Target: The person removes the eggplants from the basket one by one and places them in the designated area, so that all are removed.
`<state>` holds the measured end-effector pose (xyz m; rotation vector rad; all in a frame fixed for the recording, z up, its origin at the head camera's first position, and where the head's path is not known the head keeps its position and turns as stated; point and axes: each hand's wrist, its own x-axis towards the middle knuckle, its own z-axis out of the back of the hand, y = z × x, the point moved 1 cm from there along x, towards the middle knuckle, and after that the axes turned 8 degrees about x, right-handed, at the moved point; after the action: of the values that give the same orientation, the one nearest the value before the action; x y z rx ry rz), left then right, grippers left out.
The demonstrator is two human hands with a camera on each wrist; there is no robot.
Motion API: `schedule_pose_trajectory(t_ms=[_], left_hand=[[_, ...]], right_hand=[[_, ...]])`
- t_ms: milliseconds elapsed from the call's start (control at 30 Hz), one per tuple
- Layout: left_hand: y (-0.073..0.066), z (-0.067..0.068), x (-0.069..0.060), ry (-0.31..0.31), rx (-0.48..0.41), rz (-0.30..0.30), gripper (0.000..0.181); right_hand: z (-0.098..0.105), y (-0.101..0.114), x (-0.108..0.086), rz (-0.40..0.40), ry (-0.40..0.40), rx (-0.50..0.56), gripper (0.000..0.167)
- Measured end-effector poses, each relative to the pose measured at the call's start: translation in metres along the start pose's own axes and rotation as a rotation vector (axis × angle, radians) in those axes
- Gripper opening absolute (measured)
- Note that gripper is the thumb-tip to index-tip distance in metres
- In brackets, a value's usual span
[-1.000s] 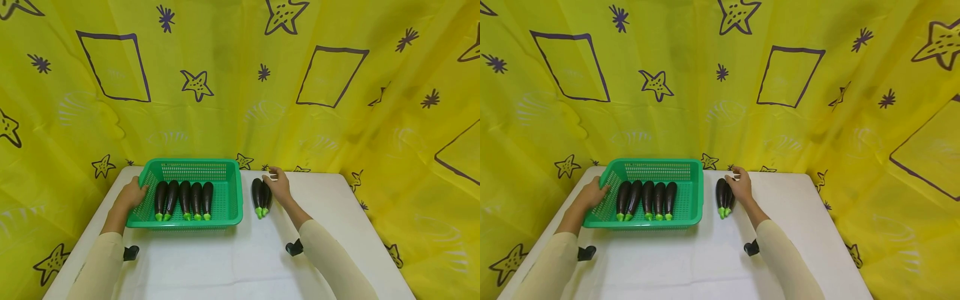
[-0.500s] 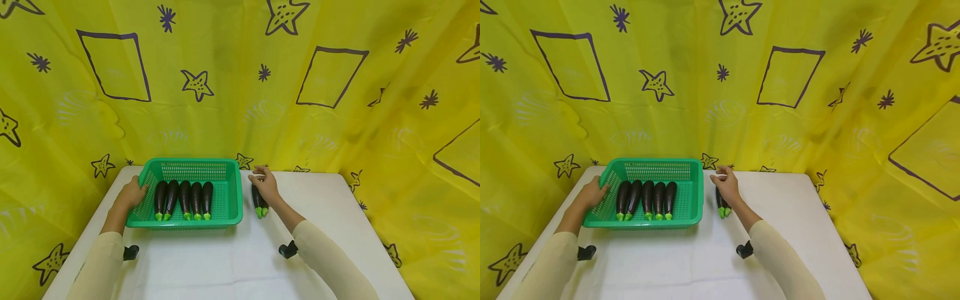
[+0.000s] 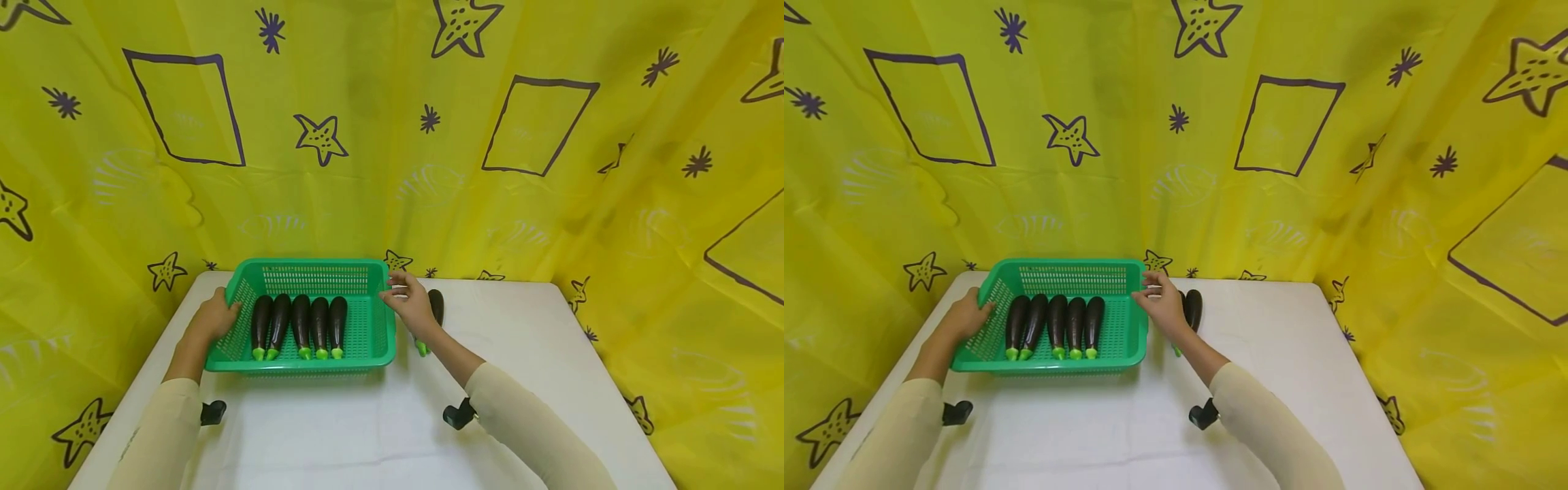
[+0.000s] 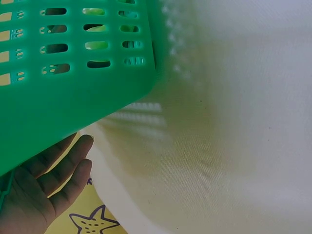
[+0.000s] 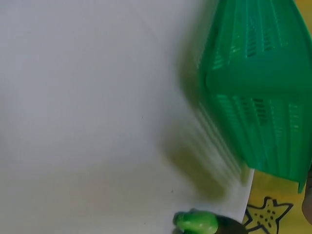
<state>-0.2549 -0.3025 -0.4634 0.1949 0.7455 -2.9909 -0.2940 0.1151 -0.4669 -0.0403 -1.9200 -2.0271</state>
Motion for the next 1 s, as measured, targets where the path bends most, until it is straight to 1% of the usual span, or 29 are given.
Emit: schedule_pose_trajectory(t_ms=[100, 367, 467, 667, 833, 1000], left_hand=[[0.000, -0.001, 0.001, 0.003, -0.006, 0.000, 0.053], [-0.001, -0.001, 0.003, 0.013, -0.007, 0.000, 0.053], [-0.001, 0.000, 0.003, 0.016, -0.007, 0.002, 0.053], [0.000, 0.000, 0.002, 0.024, -0.003, 0.012, 0.056], [0.001, 0.000, 0.001, 0.038, -0.008, 0.017, 0.057], [0.001, 0.000, 0.002, 0.022, -0.003, 0.006, 0.056]], right_hand=[[-0.007, 0.003, 0.000, 0.004, 0.034, 0.011, 0.053], [-0.022, 0.011, 0.005, 0.068, 0.095, 0.020, 0.053], [-0.030, 0.012, 0.009, 0.062, 0.110, 0.026, 0.055], [-0.046, 0.012, 0.016, 0.035, 0.156, -0.026, 0.059], [-0.058, 0.008, 0.018, 0.013, 0.186, -0.047, 0.060], [-0.067, 0.006, 0.022, 0.005, 0.198, -0.064, 0.059]])
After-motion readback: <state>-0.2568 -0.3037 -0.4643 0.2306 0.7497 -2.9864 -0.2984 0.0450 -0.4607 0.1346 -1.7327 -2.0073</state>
